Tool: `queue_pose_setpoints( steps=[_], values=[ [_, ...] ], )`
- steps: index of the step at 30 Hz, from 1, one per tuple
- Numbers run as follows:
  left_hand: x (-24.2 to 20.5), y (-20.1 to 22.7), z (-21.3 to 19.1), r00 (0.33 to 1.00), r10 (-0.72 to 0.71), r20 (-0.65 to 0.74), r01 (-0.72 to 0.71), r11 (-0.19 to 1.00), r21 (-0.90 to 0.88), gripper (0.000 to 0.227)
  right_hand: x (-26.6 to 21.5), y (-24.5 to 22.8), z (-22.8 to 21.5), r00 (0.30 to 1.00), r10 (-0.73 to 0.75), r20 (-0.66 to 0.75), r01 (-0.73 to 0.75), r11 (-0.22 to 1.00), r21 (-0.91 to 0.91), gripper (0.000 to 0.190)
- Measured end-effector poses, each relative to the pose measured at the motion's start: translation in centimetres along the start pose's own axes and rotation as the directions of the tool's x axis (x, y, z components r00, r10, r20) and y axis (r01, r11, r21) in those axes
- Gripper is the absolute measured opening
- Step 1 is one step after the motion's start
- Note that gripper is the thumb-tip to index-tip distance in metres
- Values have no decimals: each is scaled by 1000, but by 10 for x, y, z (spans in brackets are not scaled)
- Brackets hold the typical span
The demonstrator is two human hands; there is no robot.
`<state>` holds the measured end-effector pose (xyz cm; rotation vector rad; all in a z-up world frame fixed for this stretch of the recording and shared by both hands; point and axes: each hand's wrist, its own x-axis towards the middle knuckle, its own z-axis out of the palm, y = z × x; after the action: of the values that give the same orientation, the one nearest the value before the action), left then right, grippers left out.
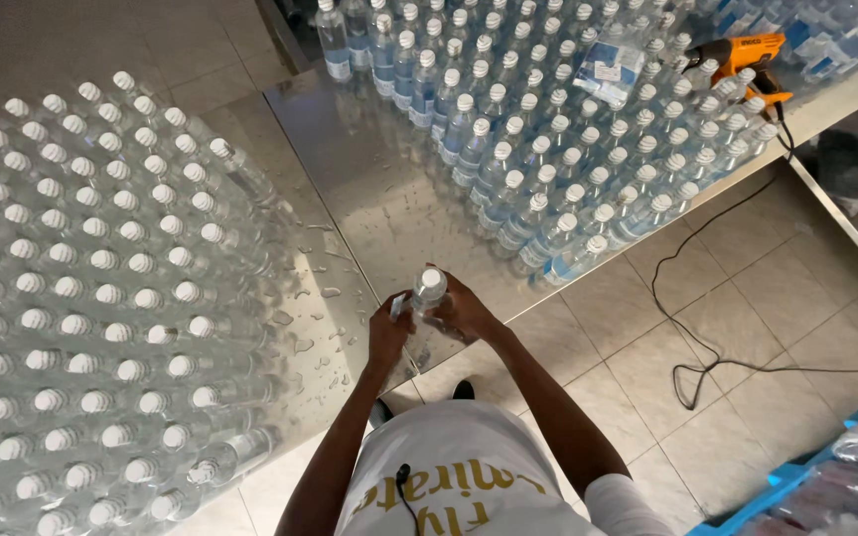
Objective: The person repeatedly picks up clear plastic water bottles from a large stack on a metal table and applies a small rectangular label to the side of each bottle. After labeling, the person places the bottle back onto the stack. The process is repeated continuously.
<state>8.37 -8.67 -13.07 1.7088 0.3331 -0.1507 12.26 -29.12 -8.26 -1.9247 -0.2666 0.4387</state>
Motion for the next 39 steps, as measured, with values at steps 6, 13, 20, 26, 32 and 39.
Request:
queue_pose_setpoints(
  steps=[6,13,20,26,32,39],
  values=[
    [2,-11,6,1000,-23,14,23,1000,-7,39,-25,-42,-1,1000,5,-9,-5,1000,26,105],
    [2,-22,4,998,-50,44,47,996,79,42,-3,-1,5,1000,-14,-27,13,1000,-21,92],
    [4,-17,3,998,-44,50,40,997,73,37,-6,-7,6,999,37,-21,-36,998,45,88],
    [4,-7,0,1000,9,29,-10,999,47,27,-13,-21,10,996,66,-60,-63,996,58,82],
    [14,-25,5,999,15,41,-18,998,63,21,-14,-32,9,986,59,-153,-48,996,76,106],
    [15,-19,6,998,58,-15,-55,989,134,28,-12,-22,18,947,101,-306,-103,995,8,99]
  ],
)
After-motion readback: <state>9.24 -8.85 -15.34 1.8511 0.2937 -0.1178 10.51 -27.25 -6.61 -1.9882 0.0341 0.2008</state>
